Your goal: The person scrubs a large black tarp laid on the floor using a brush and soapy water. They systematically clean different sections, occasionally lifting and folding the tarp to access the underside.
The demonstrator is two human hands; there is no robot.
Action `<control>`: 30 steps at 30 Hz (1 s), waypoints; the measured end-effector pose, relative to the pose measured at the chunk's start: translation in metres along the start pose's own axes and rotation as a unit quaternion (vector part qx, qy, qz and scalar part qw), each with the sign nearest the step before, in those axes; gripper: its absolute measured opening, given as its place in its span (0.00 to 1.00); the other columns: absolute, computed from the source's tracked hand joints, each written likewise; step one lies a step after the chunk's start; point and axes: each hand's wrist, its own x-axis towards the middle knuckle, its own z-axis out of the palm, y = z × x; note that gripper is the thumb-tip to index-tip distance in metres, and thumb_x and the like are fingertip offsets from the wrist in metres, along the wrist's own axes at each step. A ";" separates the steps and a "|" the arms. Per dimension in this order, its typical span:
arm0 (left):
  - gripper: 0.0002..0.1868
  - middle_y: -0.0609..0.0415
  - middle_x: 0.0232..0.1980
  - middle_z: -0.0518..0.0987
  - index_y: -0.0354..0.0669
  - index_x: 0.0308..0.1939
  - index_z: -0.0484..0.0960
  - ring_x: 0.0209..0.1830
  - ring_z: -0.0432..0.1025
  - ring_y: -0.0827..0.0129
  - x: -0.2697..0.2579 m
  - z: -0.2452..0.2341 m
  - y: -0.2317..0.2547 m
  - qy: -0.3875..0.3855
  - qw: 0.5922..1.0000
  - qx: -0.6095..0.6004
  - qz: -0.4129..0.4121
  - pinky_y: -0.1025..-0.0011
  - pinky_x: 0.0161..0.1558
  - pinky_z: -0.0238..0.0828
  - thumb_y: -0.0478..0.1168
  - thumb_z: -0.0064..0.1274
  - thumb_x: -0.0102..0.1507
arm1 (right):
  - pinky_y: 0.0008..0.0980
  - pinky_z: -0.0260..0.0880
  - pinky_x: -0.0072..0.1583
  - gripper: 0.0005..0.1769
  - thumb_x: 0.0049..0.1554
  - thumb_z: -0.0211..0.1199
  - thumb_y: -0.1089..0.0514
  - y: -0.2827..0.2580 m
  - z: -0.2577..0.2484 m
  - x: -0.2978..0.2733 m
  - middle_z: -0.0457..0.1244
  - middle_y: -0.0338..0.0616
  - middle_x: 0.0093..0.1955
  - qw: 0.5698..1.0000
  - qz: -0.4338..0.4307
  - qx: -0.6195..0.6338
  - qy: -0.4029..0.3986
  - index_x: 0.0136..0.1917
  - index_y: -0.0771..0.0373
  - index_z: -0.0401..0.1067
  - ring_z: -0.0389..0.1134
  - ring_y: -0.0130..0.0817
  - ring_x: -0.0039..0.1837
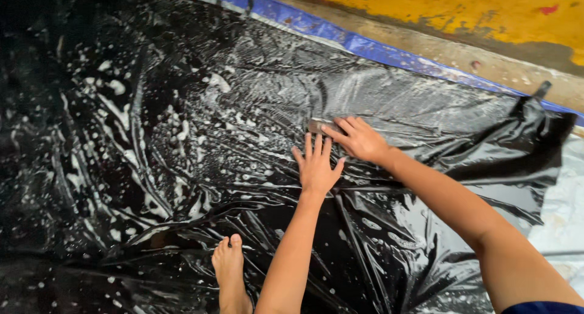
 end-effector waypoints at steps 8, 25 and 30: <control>0.43 0.44 0.90 0.54 0.47 0.83 0.66 0.91 0.46 0.54 -0.013 0.024 -0.034 0.115 0.992 -0.046 0.014 0.40 0.84 0.38 0.69 0.47 0.72 | 0.46 0.65 0.50 0.28 0.67 0.66 0.45 0.069 0.009 0.044 0.62 0.42 0.59 0.944 0.264 -0.197 -0.001 0.79 0.39 0.73 0.63 0.47 0.58; 0.60 0.41 0.87 0.60 0.40 0.82 0.67 0.89 0.52 0.51 -0.010 0.018 -0.027 0.168 0.984 -0.044 0.025 0.36 0.82 0.42 0.79 0.53 0.59 | 0.44 0.63 0.49 0.25 0.72 0.45 0.50 0.039 0.005 0.076 0.63 0.43 0.52 0.994 0.040 -0.099 -0.015 0.76 0.39 0.73 0.65 0.42 0.48; 0.63 0.42 0.88 0.55 0.39 0.82 0.62 0.91 0.45 0.51 -0.010 0.022 -0.030 0.089 0.995 -0.031 0.018 0.34 0.82 0.41 0.80 0.54 0.57 | 0.45 0.62 0.54 0.34 0.72 0.30 0.48 0.004 0.013 0.028 0.63 0.46 0.59 0.998 -0.007 -0.003 -0.055 0.82 0.37 0.67 0.63 0.47 0.52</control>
